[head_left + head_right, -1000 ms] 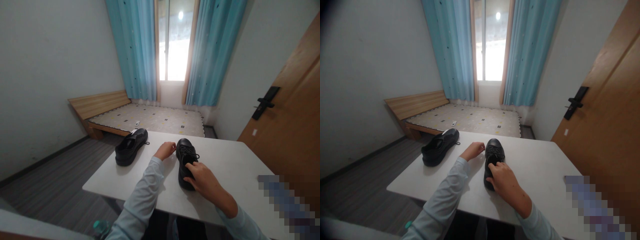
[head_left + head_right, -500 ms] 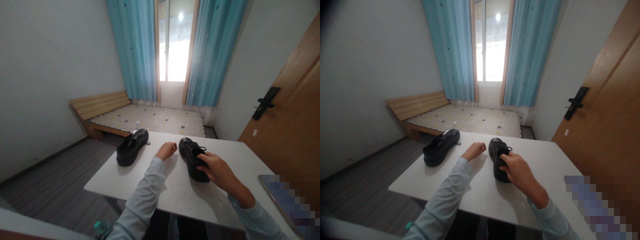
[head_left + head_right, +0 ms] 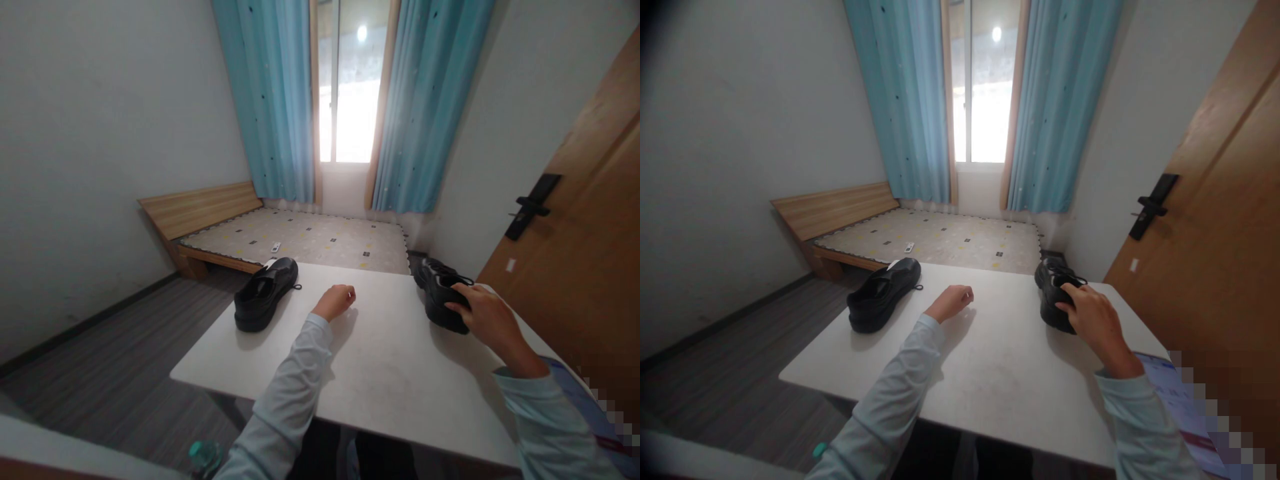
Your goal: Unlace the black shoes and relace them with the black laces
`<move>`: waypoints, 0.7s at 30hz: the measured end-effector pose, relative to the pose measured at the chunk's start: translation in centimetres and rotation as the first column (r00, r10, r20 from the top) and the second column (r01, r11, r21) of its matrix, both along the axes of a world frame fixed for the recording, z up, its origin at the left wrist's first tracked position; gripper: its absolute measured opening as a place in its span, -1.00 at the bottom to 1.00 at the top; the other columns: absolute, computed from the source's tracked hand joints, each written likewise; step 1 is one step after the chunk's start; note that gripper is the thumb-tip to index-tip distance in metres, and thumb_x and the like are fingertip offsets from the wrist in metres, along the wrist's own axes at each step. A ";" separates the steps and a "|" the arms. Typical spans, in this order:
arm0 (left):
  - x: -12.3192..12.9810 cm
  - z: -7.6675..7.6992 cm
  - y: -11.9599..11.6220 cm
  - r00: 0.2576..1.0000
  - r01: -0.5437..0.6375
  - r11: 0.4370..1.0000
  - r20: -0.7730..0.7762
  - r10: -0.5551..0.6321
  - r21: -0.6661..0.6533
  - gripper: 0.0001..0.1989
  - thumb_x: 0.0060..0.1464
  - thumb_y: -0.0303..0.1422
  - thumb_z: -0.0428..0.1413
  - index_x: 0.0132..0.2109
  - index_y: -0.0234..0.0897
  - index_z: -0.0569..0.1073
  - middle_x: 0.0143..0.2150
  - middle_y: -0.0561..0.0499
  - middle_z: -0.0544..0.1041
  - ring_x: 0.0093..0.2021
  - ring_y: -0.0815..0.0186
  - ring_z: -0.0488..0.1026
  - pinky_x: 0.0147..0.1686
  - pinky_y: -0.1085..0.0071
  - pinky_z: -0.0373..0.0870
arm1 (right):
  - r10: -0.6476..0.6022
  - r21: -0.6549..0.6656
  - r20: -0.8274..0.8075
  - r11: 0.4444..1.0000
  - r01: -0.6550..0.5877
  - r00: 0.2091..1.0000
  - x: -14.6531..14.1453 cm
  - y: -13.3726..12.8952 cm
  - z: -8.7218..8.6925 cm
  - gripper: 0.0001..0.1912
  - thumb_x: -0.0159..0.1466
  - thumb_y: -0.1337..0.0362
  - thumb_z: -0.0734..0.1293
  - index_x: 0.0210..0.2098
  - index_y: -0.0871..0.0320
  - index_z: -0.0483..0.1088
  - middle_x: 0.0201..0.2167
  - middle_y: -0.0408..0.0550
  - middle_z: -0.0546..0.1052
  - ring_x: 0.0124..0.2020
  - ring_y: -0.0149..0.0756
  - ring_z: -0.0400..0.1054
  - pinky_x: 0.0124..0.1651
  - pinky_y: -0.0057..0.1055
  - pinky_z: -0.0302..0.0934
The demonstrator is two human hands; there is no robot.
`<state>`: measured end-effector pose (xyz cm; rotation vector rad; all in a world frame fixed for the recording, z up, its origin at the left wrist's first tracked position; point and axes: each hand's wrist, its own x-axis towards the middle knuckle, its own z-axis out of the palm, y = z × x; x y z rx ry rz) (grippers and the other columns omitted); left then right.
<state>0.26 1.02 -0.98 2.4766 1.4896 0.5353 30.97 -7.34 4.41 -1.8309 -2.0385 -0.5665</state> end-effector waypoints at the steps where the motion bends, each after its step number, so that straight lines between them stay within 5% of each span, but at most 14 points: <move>1: 0.0 0.0 0.0 1.000 0.002 1.000 -0.001 -0.002 0.001 -0.79 0.09 -0.46 -0.02 -0.26 -0.31 0.52 -0.33 -0.06 0.55 -0.31 0.33 0.46 -0.23 0.44 0.35 | -0.020 0.002 -0.001 1.000 0.020 1.000 0.7 0.3 -0.3 -0.72 0.21 0.22 0.24 -0.13 0.18 0.41 -0.37 0.10 0.47 -0.34 -0.09 0.36 -0.32 -0.28 0.17; 10: 0.0 -0.3 0.1 1.000 0.009 1.000 0.003 -0.009 0.009 -0.80 0.07 -0.47 -0.01 -0.27 -0.30 0.52 -0.33 -0.05 0.55 -0.31 0.33 0.46 -0.22 0.44 0.35 | -0.058 0.004 -0.061 0.998 0.059 0.996 6.1 2.3 -3.1 -0.78 0.23 0.27 0.23 -0.17 0.22 0.39 -0.33 0.15 0.44 -0.31 -0.09 0.35 -0.28 -0.29 0.18; 21: -0.1 -0.5 0.3 1.000 0.007 1.000 -0.010 -0.007 0.010 -0.79 0.08 -0.45 -0.02 -0.24 -0.29 0.52 -0.31 -0.06 0.55 -0.29 0.32 0.47 -0.22 0.43 0.36 | -0.055 -0.004 -0.097 0.998 0.055 0.994 7.3 2.4 -3.9 -0.80 0.27 0.29 0.15 -0.21 0.18 0.36 -0.28 0.20 0.43 -0.27 -0.04 0.36 -0.25 -0.24 0.16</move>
